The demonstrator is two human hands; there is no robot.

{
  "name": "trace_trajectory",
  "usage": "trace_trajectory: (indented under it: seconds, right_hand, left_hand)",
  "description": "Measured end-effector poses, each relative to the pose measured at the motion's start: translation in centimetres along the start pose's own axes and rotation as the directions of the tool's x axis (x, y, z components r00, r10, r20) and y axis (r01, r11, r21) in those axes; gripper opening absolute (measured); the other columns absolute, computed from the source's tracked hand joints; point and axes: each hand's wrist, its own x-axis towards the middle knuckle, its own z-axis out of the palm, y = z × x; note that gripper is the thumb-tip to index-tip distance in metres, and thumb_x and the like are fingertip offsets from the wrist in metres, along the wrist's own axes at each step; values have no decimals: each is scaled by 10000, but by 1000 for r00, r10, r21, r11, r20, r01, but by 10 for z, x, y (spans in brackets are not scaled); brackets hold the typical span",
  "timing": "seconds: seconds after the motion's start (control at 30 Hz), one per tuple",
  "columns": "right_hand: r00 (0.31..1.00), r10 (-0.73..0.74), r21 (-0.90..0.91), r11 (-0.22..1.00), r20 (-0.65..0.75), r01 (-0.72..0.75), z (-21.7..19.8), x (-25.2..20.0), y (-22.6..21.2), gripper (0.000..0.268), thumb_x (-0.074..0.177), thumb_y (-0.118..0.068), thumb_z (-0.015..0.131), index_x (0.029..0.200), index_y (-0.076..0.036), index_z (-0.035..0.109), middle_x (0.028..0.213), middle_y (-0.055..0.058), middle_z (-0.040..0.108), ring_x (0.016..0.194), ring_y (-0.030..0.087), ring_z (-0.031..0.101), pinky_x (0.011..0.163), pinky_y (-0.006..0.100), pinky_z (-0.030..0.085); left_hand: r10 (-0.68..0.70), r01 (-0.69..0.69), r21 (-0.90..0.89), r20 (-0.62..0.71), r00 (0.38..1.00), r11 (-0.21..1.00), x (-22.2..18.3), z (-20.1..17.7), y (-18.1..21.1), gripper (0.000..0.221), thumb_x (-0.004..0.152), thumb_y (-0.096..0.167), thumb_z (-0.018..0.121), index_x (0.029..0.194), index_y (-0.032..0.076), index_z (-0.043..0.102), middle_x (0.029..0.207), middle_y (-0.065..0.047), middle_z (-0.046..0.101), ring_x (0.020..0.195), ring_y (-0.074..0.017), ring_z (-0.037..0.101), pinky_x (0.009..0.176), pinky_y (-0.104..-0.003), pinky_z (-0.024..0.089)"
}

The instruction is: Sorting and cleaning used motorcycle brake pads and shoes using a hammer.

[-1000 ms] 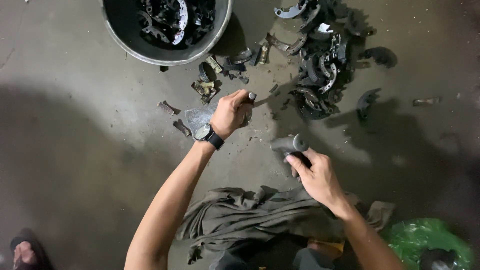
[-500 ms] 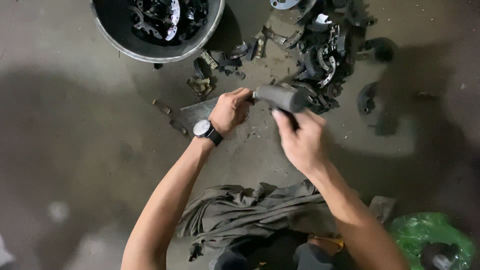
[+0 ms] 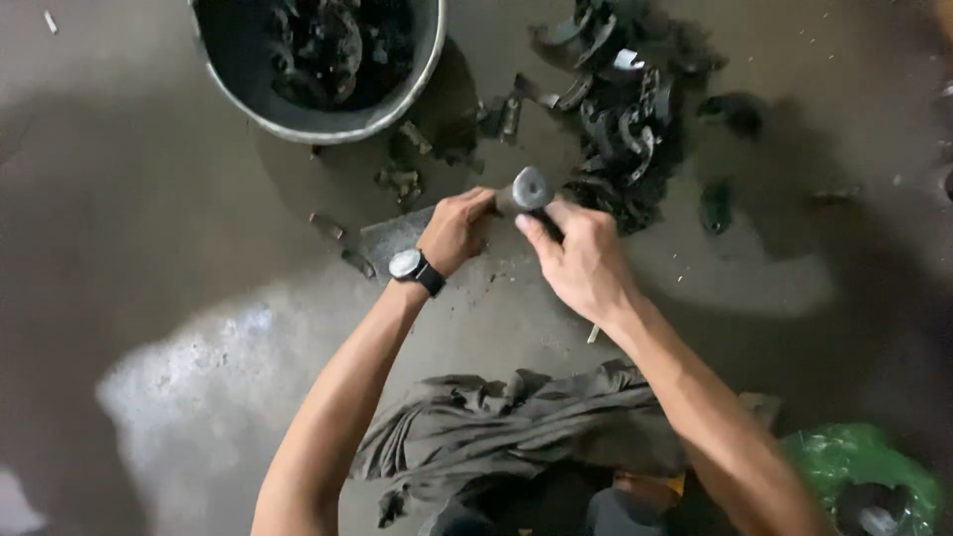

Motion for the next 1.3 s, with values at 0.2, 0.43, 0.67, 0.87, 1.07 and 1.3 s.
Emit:
trace_trajectory:
  seconds: [0.2,0.43,0.67,0.87,1.07,1.3]
  right_hand:
    - [985,-96,-2,995,-146,97,23,-14,13,239,1035,-190,668,1210,-31,706,891,129,738,658,183,673,561,334,533]
    - [996,88,42,995,15,-88,11,-8,-11,294,1003,-207,661,1246,-50,711,779,143,727,581,229,650,526,366,517]
    - [999,-34,66,997,-28,36,7,-1,-15,249,1009,-174,668,1189,-5,705,852,152,718,668,225,676,603,377,536]
    - [975,221,204,954,26,-222,20,-17,13,252,987,-209,651,1178,-62,722,743,74,707,524,146,612,471,334,500]
    - [963,267,225,937,34,-268,24,-23,17,236,1002,-250,658,1083,-47,746,681,28,688,520,98,608,478,298,482]
    - [952,295,254,918,75,-305,22,-23,12,297,984,-277,640,1198,-90,722,712,8,702,519,92,615,472,292,501]
  left_hand:
    - [-225,228,-124,41,974,966,-6,-4,14,152,879,-16,614,1029,5,625,934,-173,650,776,-380,673,677,-399,549]
    - [-97,96,-24,-61,993,995,-20,7,-12,114,877,-4,668,979,5,618,878,-154,627,767,-350,649,689,-383,531]
    - [-197,190,-99,-68,978,977,-18,5,-6,156,878,-18,648,1031,12,643,898,-165,667,751,-288,681,680,-370,545]
    - [-192,175,-81,-313,930,981,-18,-8,-12,204,888,-20,688,1087,3,651,922,-168,711,811,-269,716,729,-357,562]
    - [-137,141,-6,-288,948,990,-13,-10,-16,218,891,-23,716,1092,-13,632,974,-183,689,844,-346,692,755,-370,554]
    - [-108,112,8,-215,971,994,-10,-11,-8,233,896,-33,711,1114,-14,631,1023,-189,678,905,-390,679,782,-385,543]
